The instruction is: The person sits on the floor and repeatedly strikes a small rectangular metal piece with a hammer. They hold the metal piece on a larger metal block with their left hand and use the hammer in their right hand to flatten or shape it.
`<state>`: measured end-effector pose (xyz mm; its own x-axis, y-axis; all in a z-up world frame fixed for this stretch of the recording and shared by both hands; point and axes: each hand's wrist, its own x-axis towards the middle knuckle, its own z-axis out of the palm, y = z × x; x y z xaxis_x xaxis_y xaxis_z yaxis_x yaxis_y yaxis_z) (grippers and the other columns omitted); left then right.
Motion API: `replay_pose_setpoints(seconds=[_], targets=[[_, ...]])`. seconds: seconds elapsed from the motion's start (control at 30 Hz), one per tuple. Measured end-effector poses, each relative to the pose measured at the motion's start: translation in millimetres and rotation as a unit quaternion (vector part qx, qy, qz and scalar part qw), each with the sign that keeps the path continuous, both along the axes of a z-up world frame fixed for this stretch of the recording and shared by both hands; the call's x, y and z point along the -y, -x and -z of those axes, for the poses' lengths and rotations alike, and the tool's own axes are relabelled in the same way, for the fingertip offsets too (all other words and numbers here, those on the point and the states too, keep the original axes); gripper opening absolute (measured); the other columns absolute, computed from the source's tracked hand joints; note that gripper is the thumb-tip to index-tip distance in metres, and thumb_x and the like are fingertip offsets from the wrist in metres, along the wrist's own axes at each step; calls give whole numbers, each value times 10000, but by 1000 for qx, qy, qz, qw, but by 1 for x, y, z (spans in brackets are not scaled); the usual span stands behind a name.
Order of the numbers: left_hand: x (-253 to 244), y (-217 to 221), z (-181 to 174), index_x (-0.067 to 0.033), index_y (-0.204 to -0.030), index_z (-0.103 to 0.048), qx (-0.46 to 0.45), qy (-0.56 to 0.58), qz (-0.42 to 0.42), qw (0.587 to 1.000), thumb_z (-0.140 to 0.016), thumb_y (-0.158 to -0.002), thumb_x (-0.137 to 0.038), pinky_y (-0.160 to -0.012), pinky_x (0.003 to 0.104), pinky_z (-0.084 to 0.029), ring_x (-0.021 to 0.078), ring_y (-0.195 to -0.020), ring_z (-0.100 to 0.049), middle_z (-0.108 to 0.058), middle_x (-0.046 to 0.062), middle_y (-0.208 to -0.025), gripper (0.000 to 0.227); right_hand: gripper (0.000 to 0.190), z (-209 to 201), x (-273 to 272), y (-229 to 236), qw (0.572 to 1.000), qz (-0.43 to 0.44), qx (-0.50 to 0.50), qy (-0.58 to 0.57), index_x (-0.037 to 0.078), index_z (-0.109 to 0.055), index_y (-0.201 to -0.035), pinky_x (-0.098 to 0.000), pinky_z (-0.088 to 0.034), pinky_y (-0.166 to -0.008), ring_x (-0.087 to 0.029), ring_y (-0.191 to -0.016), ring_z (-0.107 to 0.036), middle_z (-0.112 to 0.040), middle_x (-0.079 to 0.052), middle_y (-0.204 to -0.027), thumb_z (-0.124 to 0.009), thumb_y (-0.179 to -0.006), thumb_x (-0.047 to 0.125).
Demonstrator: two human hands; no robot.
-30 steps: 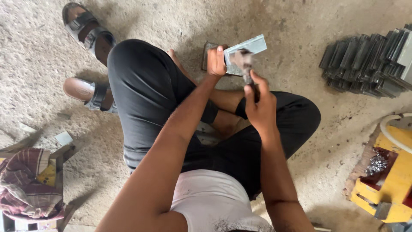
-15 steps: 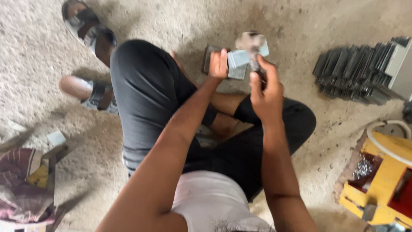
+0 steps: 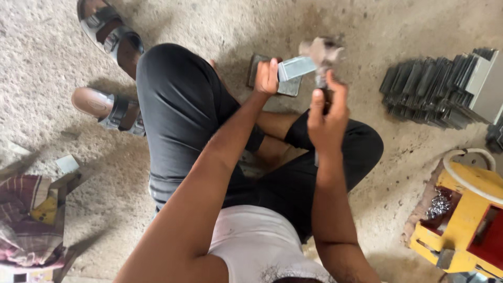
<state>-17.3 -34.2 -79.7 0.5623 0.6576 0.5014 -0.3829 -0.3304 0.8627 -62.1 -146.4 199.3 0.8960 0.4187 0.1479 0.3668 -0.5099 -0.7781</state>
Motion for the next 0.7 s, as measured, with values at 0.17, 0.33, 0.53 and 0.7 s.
replay_pose_setpoints(seconds=[0.17,0.33,0.53,0.7], targets=[[-27,-12,-28,48,-1006,-721,-17,-150,16,988,-359,-1132,-291,-626,539,-457,428,-693,-630,-663,220,-773,512,343,-7,11,-9,987,-6,-108,-117,108,-476,-1461,-228,-396,-523,-63,-626,-513,-573,-34,-825,-590,-1141,149],[-19,-29,-73,-76,-878,-777,-413,-275,114,861,-407,-1078,-438,-648,508,-532,377,-757,-714,-735,185,-829,554,348,-22,49,10,970,72,-69,-223,113,-418,-1491,-216,-360,-465,-63,-530,-462,-599,-75,-810,-564,-1178,150],[-24,-39,-114,-132,-866,-796,-479,-319,137,806,-385,-1025,-475,-680,501,-565,351,-816,-753,-767,154,-870,558,324,3,61,-3,970,74,75,-218,100,-453,-1460,-244,-412,-503,-98,-546,-488,-554,-113,-862,-576,-1169,174],[-23,-33,-122,-112,-912,-793,-543,-305,171,763,-341,-1079,-484,-738,487,-578,344,-887,-751,-766,158,-917,609,316,43,59,-24,990,20,119,67,49,-551,-1394,-366,-564,-747,-276,-842,-712,-696,-195,-1026,-583,-1162,261]])
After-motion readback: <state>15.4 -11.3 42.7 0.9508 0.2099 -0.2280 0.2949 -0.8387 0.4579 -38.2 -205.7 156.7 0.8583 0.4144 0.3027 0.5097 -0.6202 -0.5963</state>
